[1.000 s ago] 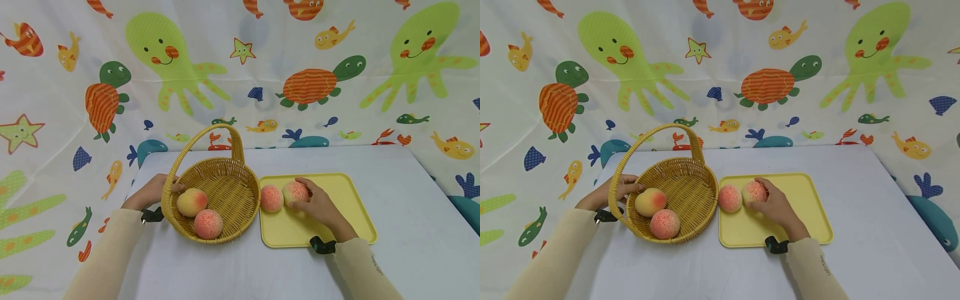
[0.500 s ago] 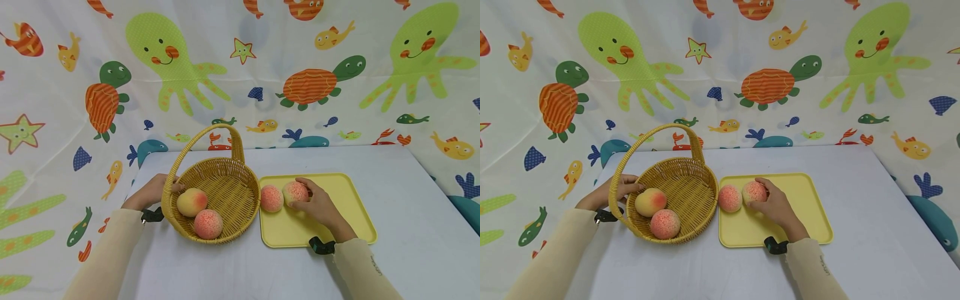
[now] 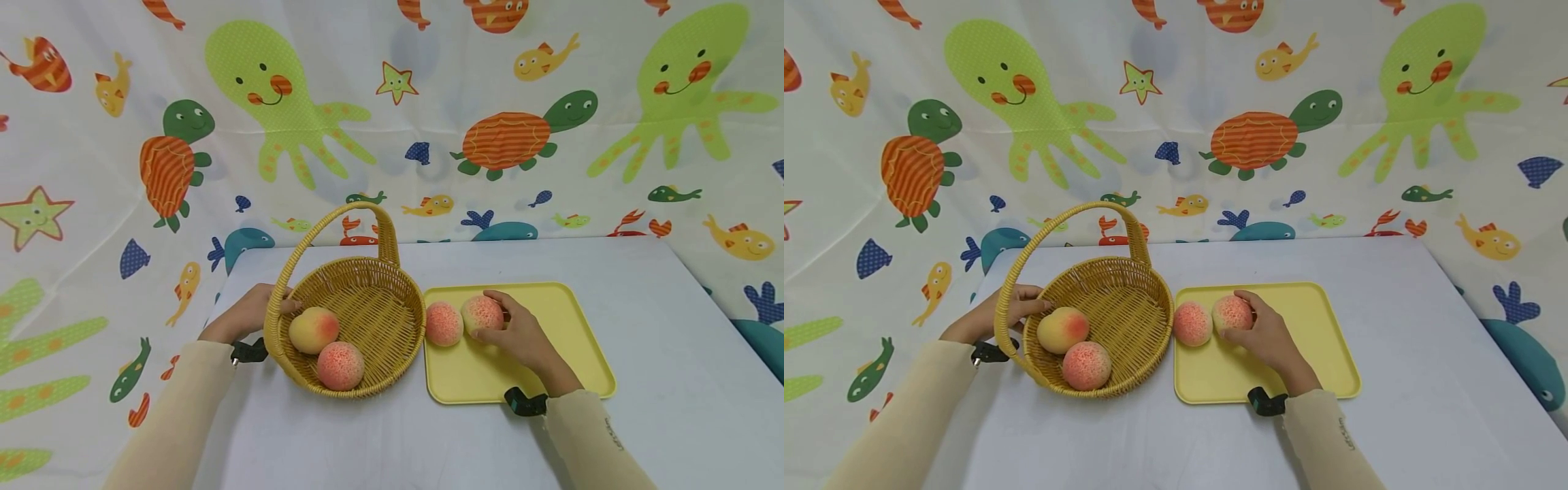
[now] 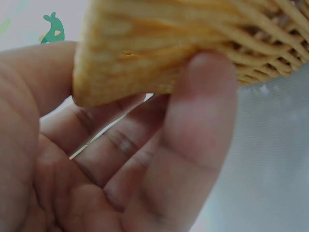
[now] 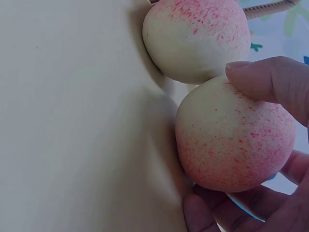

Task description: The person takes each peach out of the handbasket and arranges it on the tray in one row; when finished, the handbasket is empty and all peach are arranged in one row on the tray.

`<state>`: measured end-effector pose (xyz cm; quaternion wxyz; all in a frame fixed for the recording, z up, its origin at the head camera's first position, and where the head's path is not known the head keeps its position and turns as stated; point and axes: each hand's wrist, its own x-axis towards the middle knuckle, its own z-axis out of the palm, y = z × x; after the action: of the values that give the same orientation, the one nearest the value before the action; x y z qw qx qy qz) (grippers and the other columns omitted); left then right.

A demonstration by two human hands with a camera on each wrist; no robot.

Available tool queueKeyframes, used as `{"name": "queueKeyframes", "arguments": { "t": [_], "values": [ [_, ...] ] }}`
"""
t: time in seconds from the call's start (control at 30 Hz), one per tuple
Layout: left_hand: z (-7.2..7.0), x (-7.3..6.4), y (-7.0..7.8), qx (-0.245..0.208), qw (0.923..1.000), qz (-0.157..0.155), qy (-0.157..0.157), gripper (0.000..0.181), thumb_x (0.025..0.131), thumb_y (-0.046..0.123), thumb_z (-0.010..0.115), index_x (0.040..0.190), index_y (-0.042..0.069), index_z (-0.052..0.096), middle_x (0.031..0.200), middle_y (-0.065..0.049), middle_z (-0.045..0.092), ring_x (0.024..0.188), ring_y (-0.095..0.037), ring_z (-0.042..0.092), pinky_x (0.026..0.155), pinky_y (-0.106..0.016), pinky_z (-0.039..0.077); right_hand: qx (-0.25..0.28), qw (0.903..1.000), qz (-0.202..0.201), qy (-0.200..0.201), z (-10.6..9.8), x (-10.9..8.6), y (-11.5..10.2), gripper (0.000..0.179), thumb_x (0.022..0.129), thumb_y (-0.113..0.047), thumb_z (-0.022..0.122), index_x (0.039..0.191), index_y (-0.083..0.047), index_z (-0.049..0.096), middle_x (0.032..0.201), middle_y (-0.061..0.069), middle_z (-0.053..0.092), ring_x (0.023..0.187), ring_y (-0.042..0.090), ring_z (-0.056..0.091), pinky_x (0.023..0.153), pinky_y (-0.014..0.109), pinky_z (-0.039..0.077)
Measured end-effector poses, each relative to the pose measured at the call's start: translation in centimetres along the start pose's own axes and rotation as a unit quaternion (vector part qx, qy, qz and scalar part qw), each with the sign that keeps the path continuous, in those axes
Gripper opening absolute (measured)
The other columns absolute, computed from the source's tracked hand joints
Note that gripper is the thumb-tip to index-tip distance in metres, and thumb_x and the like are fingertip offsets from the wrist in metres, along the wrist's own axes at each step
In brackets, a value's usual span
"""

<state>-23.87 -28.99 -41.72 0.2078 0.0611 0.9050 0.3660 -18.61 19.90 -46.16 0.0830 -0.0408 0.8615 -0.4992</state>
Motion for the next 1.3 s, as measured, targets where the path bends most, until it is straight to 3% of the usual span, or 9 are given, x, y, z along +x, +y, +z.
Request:
{"name": "queueKeyframes", "arguments": {
  "t": [0.9, 1.07, 1.2, 1.3],
  "values": [
    [0.0, 0.1, -0.1, 0.001, 1.0, 0.006, 0.0, 0.035, 0.102, 0.033, 0.062, 0.116, 0.003, 0.074, 0.095, -0.006, 0.073, 0.089, -0.021, 0.064, 0.083, -0.034, 0.051, -0.012, 0.9999, -0.002, -0.01, 0.0, 0.0, 0.3, 0.089, 0.088, -0.026, 0.084, 0.159, -0.005, 0.035, 0.145, 0.022, 0.054, 0.117, 0.035, 0.059, 0.085, 0.034, 0.053],
    [0.0, 0.1, -0.3, -0.005, 1.0, 0.007, 0.002, 0.035, 0.101, 0.032, 0.063, 0.117, 0.002, 0.074, 0.096, -0.007, 0.074, 0.089, -0.021, 0.064, 0.083, -0.034, 0.052, -0.007, 0.9999, 0.001, -0.013, -0.2, -0.1, 0.1, 0.093, 0.089, -0.03, 0.083, 0.162, -0.008, 0.03, 0.156, 0.026, 0.043, 0.132, 0.043, 0.053, 0.099, 0.048, 0.051],
    [0.1, 0.1, -0.4, -0.009, 0.9999, 0.005, 0.005, 0.033, 0.101, 0.031, 0.064, 0.113, 0.002, 0.074, 0.094, -0.007, 0.074, 0.088, -0.022, 0.065, 0.081, -0.034, 0.052, -0.015, 0.9998, 0.012, -0.01, -0.7, -0.2, -0.5, 0.091, 0.093, -0.036, 0.078, 0.164, -0.008, 0.027, 0.161, 0.028, 0.035, 0.144, 0.05, 0.039, 0.11, 0.063, 0.041],
    [0.1, 0.2, -0.3, -0.013, 0.9999, 0.007, 0.006, 0.032, 0.101, 0.031, 0.065, 0.113, 0.002, 0.074, 0.094, -0.007, 0.075, 0.086, -0.021, 0.066, 0.081, -0.033, 0.053, -0.034, 0.9993, -0.002, 0.017, -0.9, -0.2, -1.4, 0.087, 0.095, -0.039, 0.075, 0.163, -0.008, 0.029, 0.163, 0.026, 0.034, 0.148, 0.05, 0.032, 0.113, 0.067, 0.034]
  ]
}}
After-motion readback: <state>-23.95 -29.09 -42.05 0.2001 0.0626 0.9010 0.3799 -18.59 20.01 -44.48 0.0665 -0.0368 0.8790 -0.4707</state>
